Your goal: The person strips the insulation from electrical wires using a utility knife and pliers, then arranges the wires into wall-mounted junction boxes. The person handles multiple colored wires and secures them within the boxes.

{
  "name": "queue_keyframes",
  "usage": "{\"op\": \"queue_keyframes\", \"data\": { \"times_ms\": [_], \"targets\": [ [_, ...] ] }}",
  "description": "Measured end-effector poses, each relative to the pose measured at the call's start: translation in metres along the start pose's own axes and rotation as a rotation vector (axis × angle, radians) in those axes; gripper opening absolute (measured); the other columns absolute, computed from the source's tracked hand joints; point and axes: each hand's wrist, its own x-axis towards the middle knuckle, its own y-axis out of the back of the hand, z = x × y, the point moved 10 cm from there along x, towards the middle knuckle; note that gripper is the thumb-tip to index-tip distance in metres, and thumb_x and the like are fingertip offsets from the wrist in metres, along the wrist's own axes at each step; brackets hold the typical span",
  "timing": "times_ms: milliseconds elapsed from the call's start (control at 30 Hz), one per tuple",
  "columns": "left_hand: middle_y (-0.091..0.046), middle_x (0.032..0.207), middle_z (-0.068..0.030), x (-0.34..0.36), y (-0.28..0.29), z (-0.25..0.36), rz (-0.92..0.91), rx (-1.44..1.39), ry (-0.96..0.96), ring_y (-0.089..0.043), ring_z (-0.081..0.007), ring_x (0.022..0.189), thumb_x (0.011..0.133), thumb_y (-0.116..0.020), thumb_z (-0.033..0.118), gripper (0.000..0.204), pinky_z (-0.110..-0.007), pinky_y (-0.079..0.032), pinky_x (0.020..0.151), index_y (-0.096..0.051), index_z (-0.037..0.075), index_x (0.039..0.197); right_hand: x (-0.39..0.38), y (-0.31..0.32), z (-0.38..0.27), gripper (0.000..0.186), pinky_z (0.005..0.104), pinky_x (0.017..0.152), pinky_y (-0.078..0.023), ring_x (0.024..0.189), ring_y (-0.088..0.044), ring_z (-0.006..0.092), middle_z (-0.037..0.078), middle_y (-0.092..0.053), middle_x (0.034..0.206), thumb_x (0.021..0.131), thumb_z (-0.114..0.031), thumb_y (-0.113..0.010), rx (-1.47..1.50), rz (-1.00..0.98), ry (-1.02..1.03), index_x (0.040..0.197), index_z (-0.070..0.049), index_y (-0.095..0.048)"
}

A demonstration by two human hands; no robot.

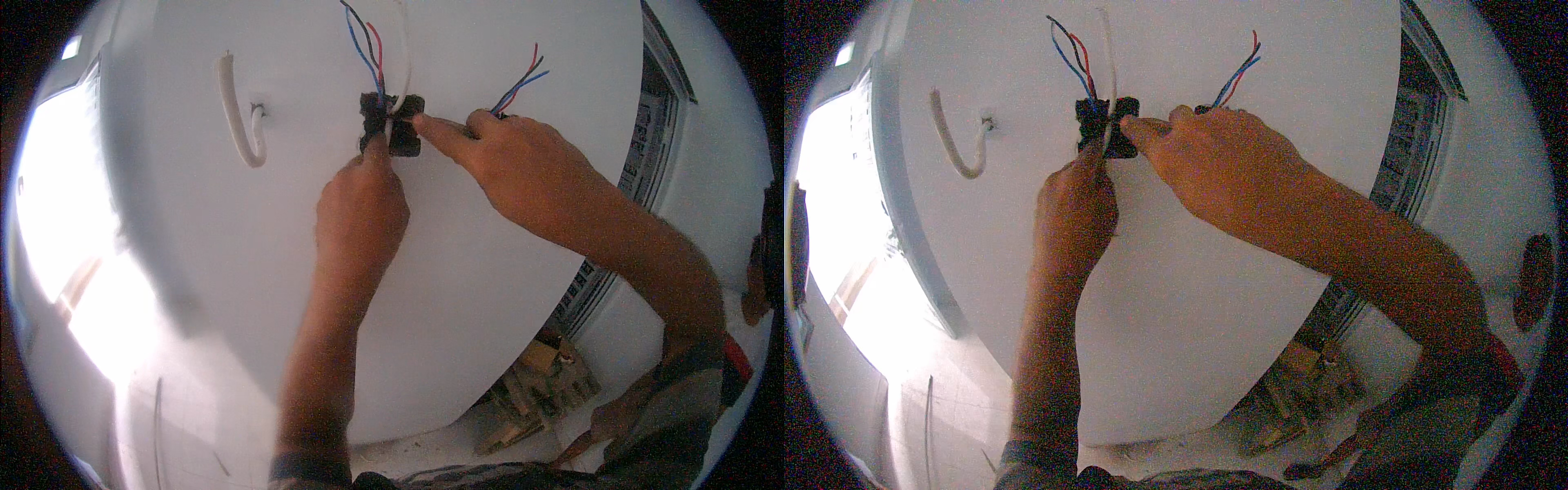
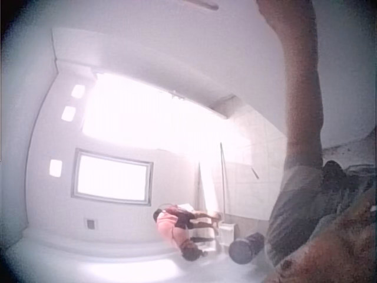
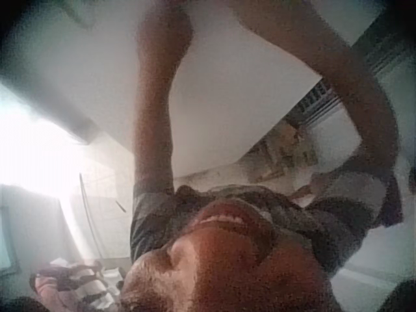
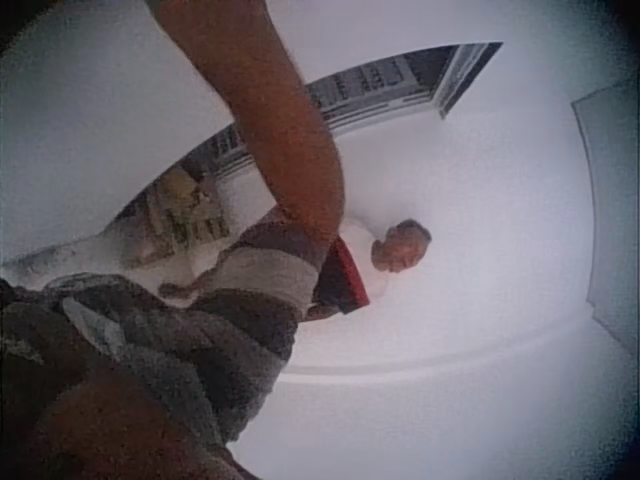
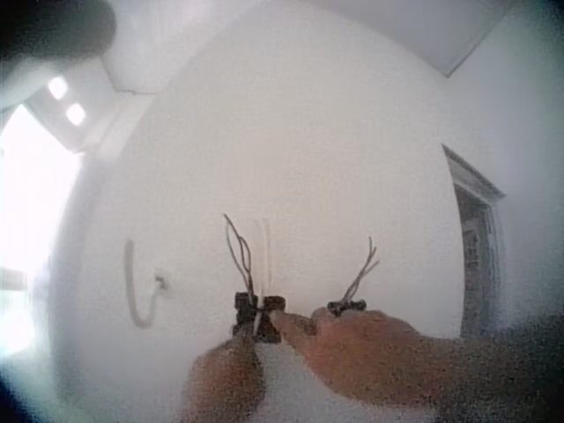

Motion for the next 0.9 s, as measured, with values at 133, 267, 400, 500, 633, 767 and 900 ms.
{"op": "queue_keyframes", "data": {
  "times_ms": [133,267,400,500,633,767,900],
  "targets": [
    [-0.067,0.091,-0.0224,0.004,0.0,-0.002,-0.007,0.055,-0.032,-0.068,-0.041,0.083,0.089,-0.05,0.005,0.029,-0.051,-0.055,0.072,-0.054,-0.002,0.117,0.004,0.004,0.001,0.042,0.0438,0.067,-0.059,0.077,-0.069,0.0337,0.021,-0.065,0.091,0.092,-0.009,-0.051,0.002,0.053,0.018,0.134,-0.006,-0.048],
    [-0.067,0.092,-0.0223,0.0,-0.001,0.001,-0.011,0.069,-0.007,-0.068,-0.0409,0.082,0.089,-0.05,0.005,0.027,-0.051,-0.055,0.072,-0.055,-0.002,0.115,0.004,0.008,-0.004,0.05,0.0398,0.073,-0.058,0.078,-0.068,0.03,0.02,-0.064,0.093,0.093,-0.004,-0.05,-0.005,0.047,0.04,0.142,-0.012,-0.045],
    [-0.067,0.089,-0.0241,-0.001,0.004,0.002,-0.011,0.043,0.002,-0.067,-0.0427,0.082,0.09,-0.049,0.008,0.022,-0.053,-0.053,0.074,-0.057,-0.001,0.109,0.007,0.016,-0.004,0.042,0.0423,0.072,-0.058,0.079,-0.068,0.0321,0.02,-0.065,0.09,0.093,-0.007,-0.05,0.003,0.03,0.054,0.134,-0.008,-0.05],
    [-0.067,0.088,-0.0249,-0.001,0.005,0.003,-0.012,0.043,0.015,-0.066,-0.0434,0.081,0.09,-0.049,0.008,0.02,-0.054,-0.053,0.075,-0.058,0.0,0.106,0.004,0.022,-0.003,0.032,0.0469,0.069,-0.058,0.077,-0.069,0.0355,0.019,-0.067,0.084,0.092,-0.013,-0.05,0.042,0.144,0.118,0.121,-0.001,-0.056],
    [-0.067,0.089,-0.0226,0.001,0.003,0.005,-0.021,0.068,-0.029,-0.068,-0.0411,0.081,0.089,-0.051,0.005,0.027,-0.051,-0.055,0.072,-0.055,-0.002,0.115,0.004,0.019,-0.001,0.04,0.0433,0.073,-0.057,0.08,-0.068,0.0326,0.019,-0.065,0.089,0.093,-0.007,-0.05,0.051,-0.002,0.069,0.133,-0.008,-0.051],
    [-0.068,0.089,-0.023,0.0,0.004,0.009,-0.022,0.067,-0.052,-0.068,-0.0411,0.081,0.089,-0.051,0.004,0.029,-0.05,-0.056,0.072,-0.054,-0.004,0.117,0.015,0.019,-0.005,0.047,0.0415,0.075,-0.057,0.083,-0.067,0.0301,0.018,-0.065,0.092,0.094,-0.004,-0.05,0.048,-0.024,0.024,0.14,-0.011,-0.047],
    [-0.068,0.089,-0.0234,-0.003,0.003,0.01,-0.002,0.052,-0.061,-0.068,-0.0412,0.081,0.089,-0.051,0.004,0.03,-0.051,-0.056,0.071,-0.053,-0.005,0.117,0.014,0.017,-0.001,0.048,0.0411,0.075,-0.057,0.085,-0.068,0.0292,0.018,-0.065,0.094,0.093,-0.004,-0.051,0.036,-0.097,0.034,0.141,-0.012,-0.047]
  ]
}}
